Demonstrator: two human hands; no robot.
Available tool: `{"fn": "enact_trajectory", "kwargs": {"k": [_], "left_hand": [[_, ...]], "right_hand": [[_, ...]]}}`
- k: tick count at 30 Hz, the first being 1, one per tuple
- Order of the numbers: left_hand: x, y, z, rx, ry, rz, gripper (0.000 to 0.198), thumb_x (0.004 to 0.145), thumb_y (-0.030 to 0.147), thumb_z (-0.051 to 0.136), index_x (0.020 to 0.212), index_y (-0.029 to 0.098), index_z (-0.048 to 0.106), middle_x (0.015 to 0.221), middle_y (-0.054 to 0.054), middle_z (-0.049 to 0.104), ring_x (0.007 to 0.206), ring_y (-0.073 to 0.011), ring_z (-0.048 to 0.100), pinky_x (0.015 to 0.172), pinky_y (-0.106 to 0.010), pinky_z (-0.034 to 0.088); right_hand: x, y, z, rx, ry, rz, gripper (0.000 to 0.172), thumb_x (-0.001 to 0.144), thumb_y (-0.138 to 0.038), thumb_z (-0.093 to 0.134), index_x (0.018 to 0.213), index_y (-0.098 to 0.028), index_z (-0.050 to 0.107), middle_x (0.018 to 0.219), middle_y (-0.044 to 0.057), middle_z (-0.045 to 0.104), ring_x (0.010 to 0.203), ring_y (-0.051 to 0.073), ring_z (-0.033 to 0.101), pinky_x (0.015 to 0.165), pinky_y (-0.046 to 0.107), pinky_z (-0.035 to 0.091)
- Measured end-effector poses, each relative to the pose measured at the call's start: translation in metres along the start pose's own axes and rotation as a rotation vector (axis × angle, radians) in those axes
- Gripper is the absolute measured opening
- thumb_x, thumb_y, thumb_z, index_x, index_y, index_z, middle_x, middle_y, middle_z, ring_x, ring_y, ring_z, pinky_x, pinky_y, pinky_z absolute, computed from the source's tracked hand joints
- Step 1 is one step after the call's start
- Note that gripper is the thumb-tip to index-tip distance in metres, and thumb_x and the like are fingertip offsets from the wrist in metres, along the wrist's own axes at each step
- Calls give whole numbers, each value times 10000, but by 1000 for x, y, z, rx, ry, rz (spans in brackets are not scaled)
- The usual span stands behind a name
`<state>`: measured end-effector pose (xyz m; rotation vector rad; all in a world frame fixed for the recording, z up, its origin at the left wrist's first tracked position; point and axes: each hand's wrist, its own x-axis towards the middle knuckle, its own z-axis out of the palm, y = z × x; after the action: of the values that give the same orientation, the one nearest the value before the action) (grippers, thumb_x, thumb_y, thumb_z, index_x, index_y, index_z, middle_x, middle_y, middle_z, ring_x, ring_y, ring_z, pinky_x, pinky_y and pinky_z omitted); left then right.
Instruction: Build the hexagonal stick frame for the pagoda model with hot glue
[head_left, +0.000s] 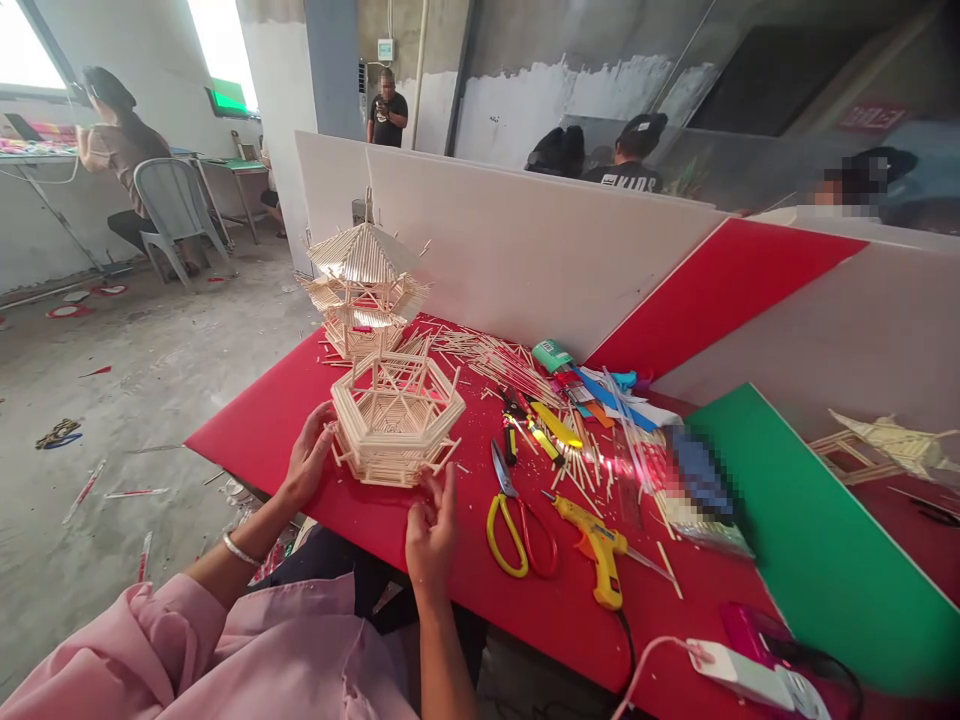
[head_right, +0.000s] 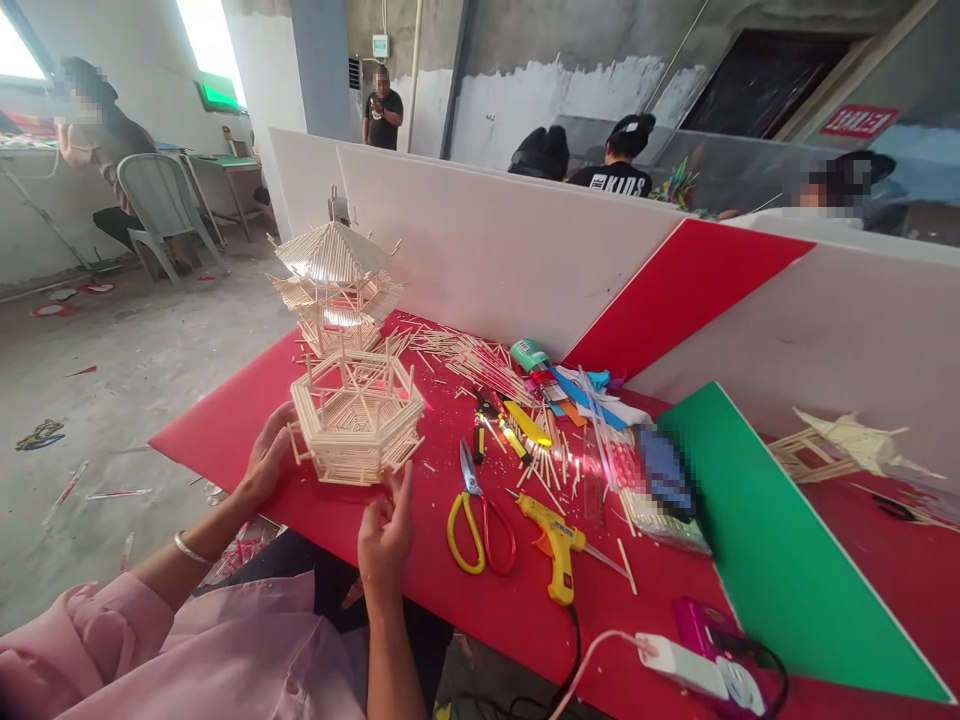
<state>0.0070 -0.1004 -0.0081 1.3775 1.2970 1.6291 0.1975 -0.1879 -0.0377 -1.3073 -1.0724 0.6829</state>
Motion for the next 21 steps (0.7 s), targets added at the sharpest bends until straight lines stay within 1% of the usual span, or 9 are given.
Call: {"fn": "enact_trajectory", "kwargs": {"k": [3,5,8,10,13,16,17,19,21], "left_hand": [[-2,-3,-3,51,-53,-3,624,852,669,535,1237,190,643,986,-81,736,970,-256,671,949,-416,510],[-3,-5,-4,81,-53,-14,597,873,661,505,1187,181,669,975,-83,745,969,-262,675,949,-417,504],[-2,-6,-4,80,-57,-53,555,883,653,492,1013,169,732,935,-92,762,935,-273,688,920,-414,517],[-2,-6,-3,46,-87,-68,547,883,651,492,935,172,751,885,-92,769,886,-273,699,880,-411,534],[-2,-4,-3,44,-172,-9,522,899,626,480,901,190,768,862,-90,771,853,-269,701,839,-404,538],[-3,-4,-5,85,-236,75,493,932,575,451,871,204,771,888,-91,761,874,-264,687,850,-400,524],[-4,-3,-6,95,-228,89,481,942,554,444,878,206,768,914,-92,755,898,-262,679,862,-398,518],[-6,-3,-8,122,-171,94,457,957,524,436,917,206,762,977,-91,730,955,-257,659,884,-389,510],[-6,-2,-8,162,-92,87,446,968,510,428,963,205,754,1036,-90,695,1012,-254,637,911,-385,501]], "right_hand": [[2,1,1,-15,80,-35,759,834,-150,465,1549,-246,230,1532,172,420,1358,244,491,928,388,560],[3,3,1,-24,129,-39,746,826,-152,473,1534,-253,259,1551,167,383,1376,248,465,947,407,555],[4,8,2,-46,124,-22,701,838,-165,478,1513,-244,308,1498,168,451,1335,249,508,944,413,560],[4,10,3,-86,87,-20,688,850,-177,479,1516,-234,314,1502,178,447,1294,252,547,913,399,576],[4,10,4,-164,44,-60,694,859,-186,484,1527,-230,303,1506,187,445,1219,252,599,846,374,601],[3,5,4,-212,124,-121,665,868,-191,480,1514,-239,329,1498,173,446,1214,255,588,837,384,600],[2,3,3,-225,181,-138,633,878,-198,480,1498,-236,356,1485,173,454,1193,252,594,843,390,594],[0,-2,2,-263,279,-172,537,905,-220,486,1440,-223,432,1377,174,538,1091,237,628,841,397,578],[-2,-5,1,-319,287,-225,443,922,-232,500,1366,-218,506,1181,143,637,970,221,649,832,400,561]]}}
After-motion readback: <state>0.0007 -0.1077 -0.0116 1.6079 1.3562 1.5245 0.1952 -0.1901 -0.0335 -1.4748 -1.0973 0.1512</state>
